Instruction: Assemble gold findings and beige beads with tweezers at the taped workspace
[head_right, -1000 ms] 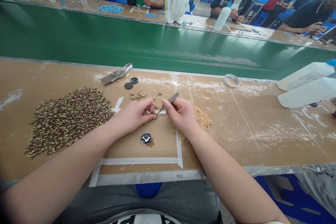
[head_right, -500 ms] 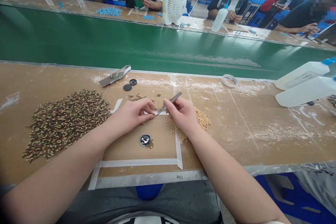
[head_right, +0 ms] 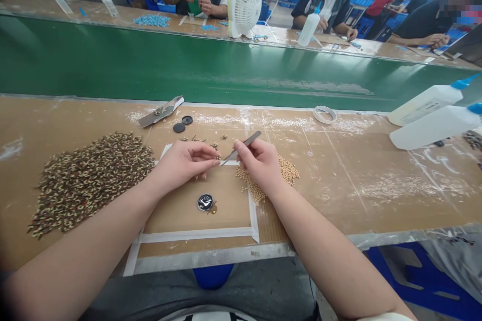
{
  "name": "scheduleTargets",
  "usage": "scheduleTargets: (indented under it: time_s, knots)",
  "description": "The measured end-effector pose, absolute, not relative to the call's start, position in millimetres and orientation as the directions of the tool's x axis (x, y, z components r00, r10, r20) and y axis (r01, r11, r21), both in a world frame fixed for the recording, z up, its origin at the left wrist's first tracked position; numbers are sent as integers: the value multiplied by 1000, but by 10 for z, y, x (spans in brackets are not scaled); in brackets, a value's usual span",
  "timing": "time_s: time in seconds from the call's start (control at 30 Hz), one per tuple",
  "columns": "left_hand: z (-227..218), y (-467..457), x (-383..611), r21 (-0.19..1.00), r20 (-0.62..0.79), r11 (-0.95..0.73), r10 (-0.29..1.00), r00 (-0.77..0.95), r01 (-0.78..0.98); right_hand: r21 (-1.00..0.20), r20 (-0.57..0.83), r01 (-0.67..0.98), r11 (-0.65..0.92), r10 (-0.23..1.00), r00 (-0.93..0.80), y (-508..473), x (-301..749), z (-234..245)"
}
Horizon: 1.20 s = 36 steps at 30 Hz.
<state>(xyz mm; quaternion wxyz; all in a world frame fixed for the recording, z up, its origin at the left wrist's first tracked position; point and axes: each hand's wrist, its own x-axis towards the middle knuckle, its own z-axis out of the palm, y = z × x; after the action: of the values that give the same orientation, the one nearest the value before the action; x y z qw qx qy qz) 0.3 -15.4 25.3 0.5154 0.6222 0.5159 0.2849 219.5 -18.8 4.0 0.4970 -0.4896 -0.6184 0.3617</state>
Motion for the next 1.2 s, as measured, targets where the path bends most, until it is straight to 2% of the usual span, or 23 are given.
scheduleTargets:
  time_s: [0.5, 1.2]
  knots:
    - [203, -144, -30, 946, -162, 82, 957, 239, 313, -948, 238, 218, 233, 971, -4, -188, 2185, 32]
    - [195, -152, -36, 945, -96, 21, 971, 217, 327, -943, 233, 240, 231, 972, -20, -200, 2185, 59]
